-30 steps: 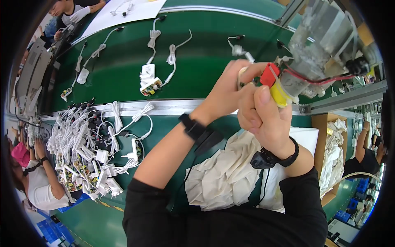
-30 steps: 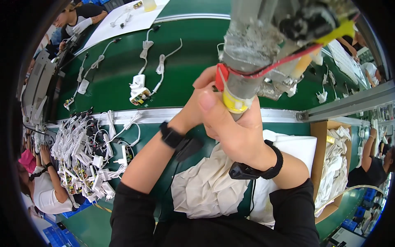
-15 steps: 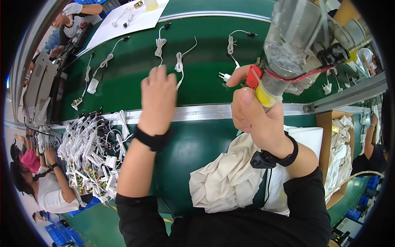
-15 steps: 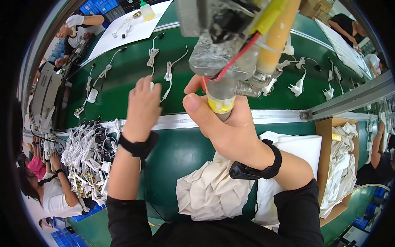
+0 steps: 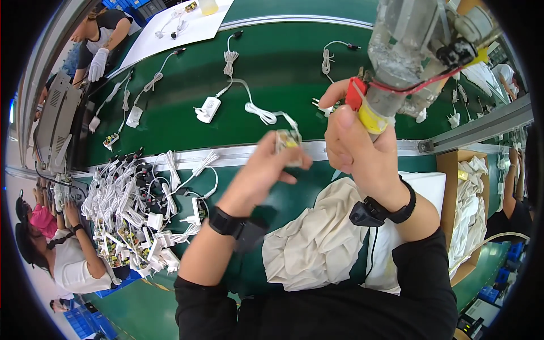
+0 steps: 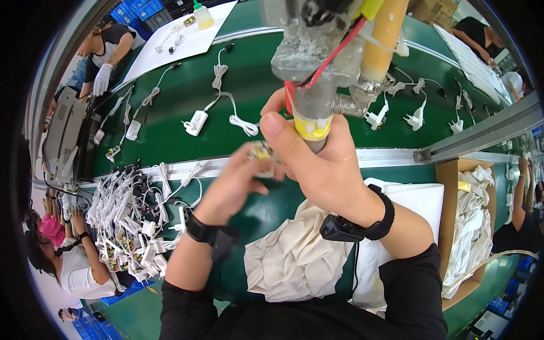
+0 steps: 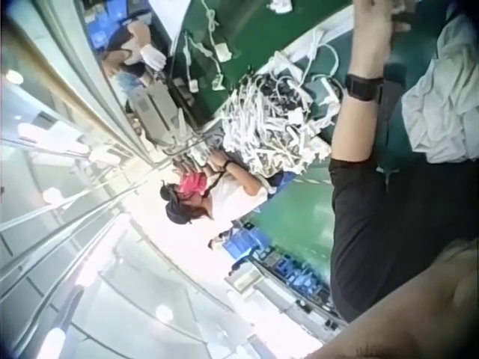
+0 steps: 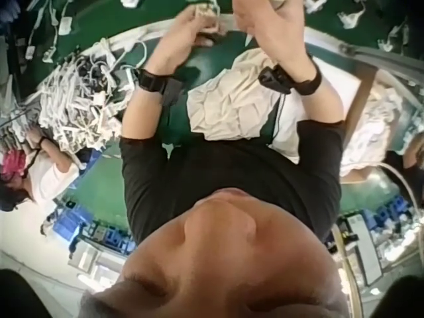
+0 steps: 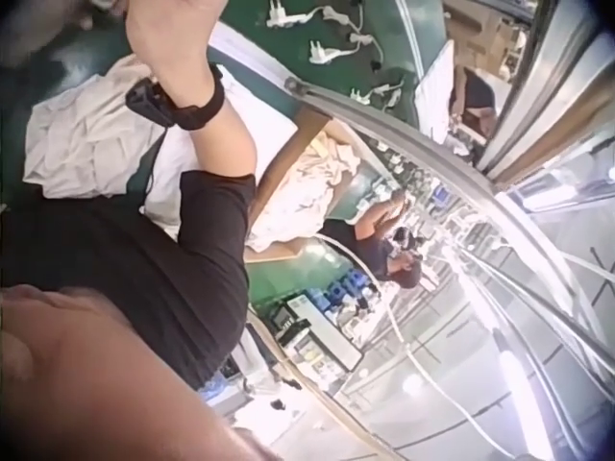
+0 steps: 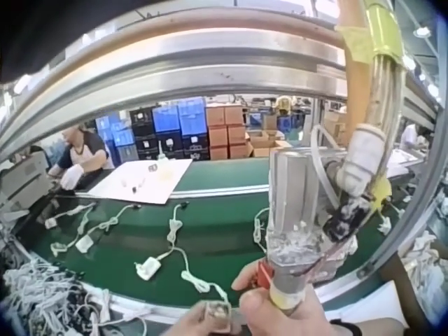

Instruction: The person picks up a circuit board and fits it into a plastic housing, then uses a power tool to secure the assembly. After completing the unit, they place the finished charger onto the conveyor belt and reach for another circuit board.

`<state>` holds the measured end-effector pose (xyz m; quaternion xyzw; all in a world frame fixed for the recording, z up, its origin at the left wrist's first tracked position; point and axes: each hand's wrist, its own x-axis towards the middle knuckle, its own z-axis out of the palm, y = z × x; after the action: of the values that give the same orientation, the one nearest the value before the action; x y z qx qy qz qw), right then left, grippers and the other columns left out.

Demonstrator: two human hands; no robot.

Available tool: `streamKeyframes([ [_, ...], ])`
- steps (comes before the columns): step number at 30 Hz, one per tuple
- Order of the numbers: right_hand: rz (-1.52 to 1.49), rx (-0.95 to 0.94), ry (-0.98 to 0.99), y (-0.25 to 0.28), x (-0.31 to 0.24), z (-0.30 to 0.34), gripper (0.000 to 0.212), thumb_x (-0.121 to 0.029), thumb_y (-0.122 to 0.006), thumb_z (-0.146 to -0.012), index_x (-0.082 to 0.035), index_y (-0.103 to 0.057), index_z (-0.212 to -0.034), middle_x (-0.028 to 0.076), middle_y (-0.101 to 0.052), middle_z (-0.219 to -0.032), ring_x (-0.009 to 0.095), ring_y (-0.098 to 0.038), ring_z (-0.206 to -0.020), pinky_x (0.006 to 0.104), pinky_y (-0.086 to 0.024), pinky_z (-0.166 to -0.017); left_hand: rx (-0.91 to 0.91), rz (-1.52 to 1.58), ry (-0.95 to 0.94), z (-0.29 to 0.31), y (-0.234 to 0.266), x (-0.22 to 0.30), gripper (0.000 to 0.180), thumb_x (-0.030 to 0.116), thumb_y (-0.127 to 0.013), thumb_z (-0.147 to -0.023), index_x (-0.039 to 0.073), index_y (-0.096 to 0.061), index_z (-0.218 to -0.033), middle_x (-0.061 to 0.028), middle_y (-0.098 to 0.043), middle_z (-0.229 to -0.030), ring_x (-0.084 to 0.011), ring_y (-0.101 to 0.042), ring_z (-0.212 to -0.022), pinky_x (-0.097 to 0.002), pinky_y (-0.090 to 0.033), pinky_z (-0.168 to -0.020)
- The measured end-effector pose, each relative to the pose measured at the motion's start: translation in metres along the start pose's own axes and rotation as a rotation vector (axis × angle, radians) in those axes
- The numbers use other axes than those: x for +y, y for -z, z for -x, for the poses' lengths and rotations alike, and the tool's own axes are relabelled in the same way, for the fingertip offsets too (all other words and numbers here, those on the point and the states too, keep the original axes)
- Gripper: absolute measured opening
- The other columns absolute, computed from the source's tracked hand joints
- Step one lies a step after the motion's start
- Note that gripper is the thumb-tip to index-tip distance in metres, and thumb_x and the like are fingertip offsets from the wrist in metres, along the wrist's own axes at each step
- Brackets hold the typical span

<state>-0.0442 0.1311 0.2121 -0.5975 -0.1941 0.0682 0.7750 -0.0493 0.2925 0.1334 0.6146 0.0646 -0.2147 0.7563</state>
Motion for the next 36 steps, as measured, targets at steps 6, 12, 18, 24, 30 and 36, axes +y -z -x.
streamKeyframes([
  [6, 0.029, -0.002, 0.046, 0.007, 0.002, -0.008, 0.034, -0.033, -0.050, -0.092, -0.002, -0.042, -0.105, -0.004, -0.036, -0.054, 0.002, -0.029, -0.043, 0.0189, -0.023, -0.039, -0.209, 0.329, -0.045, 0.008, -0.035, -0.051, 0.036, 0.008, -0.048, -0.090, 0.007, -0.036, -0.124, -0.0115, -0.058, -0.111, -0.0162, -0.056, -0.102, -0.0249, -0.052, -0.066],
  [12, 0.017, 0.008, 0.051, 0.009, 0.013, -0.011, 0.033, -0.035, -0.049, -0.092, -0.004, -0.042, -0.101, -0.004, -0.035, -0.053, 0.002, -0.029, -0.042, 0.0191, -0.022, -0.038, -0.368, 0.352, -0.044, 0.005, -0.042, -0.061, 0.038, 0.002, -0.044, -0.091, 0.007, -0.034, -0.127, -0.0134, -0.052, -0.121, -0.0188, -0.054, -0.107, -0.0290, -0.054, -0.076],
  [18, 0.012, -0.020, 0.033, 0.010, 0.020, -0.011, 0.033, -0.036, -0.049, -0.092, -0.005, -0.041, -0.100, -0.004, -0.035, -0.052, 0.002, -0.029, -0.042, 0.0191, -0.022, -0.039, -0.385, 0.364, -0.064, 0.005, -0.038, -0.060, 0.040, 0.000, -0.045, -0.090, 0.007, -0.034, -0.127, -0.0134, -0.052, -0.121, -0.0188, -0.054, -0.108, -0.0300, -0.054, -0.078],
  [24, 0.019, -0.039, 0.027, 0.011, 0.019, -0.009, 0.034, -0.037, -0.048, -0.093, -0.005, -0.040, -0.100, -0.004, -0.034, -0.051, 0.002, -0.028, -0.041, 0.0194, -0.022, -0.039, -0.402, 0.355, -0.082, 0.006, -0.038, -0.061, 0.040, 0.000, -0.045, -0.090, 0.007, -0.034, -0.127, -0.0129, -0.052, -0.121, -0.0184, -0.055, -0.107, -0.0302, -0.054, -0.078],
  [30, 0.046, -0.052, 0.023, 0.008, 0.012, -0.007, 0.034, -0.038, -0.047, -0.093, -0.006, -0.039, -0.101, -0.003, -0.034, -0.051, 0.003, -0.028, -0.042, 0.0196, -0.022, -0.040, -0.269, 0.363, -0.033, 0.005, -0.039, -0.060, 0.037, 0.001, -0.044, -0.090, 0.006, -0.037, -0.126, -0.0101, -0.054, -0.114, -0.0164, -0.056, -0.102, -0.0309, -0.055, -0.076],
  [36, 0.040, -0.156, 0.056, 0.011, 0.023, 0.000, 0.038, -0.041, -0.046, -0.093, -0.007, -0.035, -0.106, -0.003, -0.034, -0.051, 0.004, -0.027, -0.042, 0.0204, -0.023, -0.041, -0.198, 0.449, -0.057, -0.002, -0.032, -0.059, 0.034, 0.004, -0.043, -0.091, 0.006, -0.041, -0.124, -0.0068, -0.054, -0.106, -0.0126, -0.056, -0.095, -0.0312, -0.057, -0.073],
])
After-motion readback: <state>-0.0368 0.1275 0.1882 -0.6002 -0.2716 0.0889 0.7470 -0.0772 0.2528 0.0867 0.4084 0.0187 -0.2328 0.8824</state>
